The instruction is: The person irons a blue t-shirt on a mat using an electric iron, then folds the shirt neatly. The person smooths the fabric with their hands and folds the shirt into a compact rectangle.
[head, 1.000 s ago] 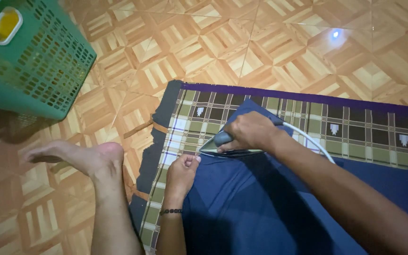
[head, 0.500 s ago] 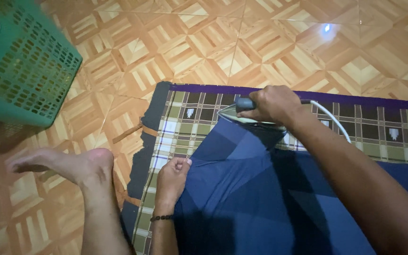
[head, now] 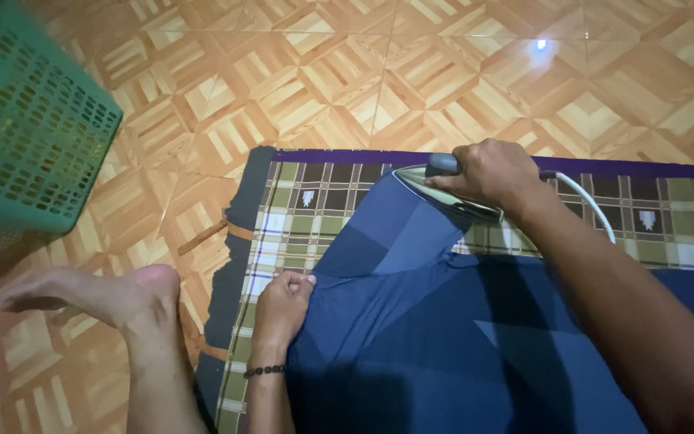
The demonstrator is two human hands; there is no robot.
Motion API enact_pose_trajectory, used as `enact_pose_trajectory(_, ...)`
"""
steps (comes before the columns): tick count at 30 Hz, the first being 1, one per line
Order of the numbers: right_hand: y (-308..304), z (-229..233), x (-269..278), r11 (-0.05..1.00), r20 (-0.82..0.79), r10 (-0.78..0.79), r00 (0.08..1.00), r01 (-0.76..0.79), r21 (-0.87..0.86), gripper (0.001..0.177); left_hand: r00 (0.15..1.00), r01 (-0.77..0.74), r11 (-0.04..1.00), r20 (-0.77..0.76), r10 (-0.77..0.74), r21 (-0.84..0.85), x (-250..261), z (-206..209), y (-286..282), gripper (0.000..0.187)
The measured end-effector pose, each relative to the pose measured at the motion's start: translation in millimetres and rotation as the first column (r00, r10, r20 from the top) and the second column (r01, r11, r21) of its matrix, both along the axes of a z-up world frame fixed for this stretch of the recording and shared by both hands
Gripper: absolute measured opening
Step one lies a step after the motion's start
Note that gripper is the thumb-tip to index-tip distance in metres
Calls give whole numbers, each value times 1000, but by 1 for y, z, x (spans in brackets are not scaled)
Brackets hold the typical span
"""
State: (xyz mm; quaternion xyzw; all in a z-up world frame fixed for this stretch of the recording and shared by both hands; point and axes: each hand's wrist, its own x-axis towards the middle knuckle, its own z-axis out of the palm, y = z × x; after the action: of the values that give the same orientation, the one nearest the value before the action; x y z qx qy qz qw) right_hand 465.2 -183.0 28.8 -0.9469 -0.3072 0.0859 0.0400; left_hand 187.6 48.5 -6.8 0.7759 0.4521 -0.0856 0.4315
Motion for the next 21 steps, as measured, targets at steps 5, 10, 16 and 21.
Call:
enact_pose_trajectory(5, -23, 11, -5, 998, 11, -62, 998, 62, 8, 55, 971, 164, 933, 117, -210, 319, 47, 3, -17, 39)
enact_pose_trajectory(10, -52, 11, -1, 991, -5, -131, 991, 131, 5, 56, 892, 223, 856, 256, -372, 467, 129, -41, -32, 34)
enact_pose_trajectory(16, -54, 12, 1, 983, -103, -159, 982, 167, 72, 61, 954, 237, 923, 106, -280, 304, 166, -54, -27, 31)
enact_pose_trajectory(21, -12, 7, -11, 1000, -54, 27, 998, -26, 11, 61, 960, 217, 945, 119, -252, 246, 163, -58, -22, 26)
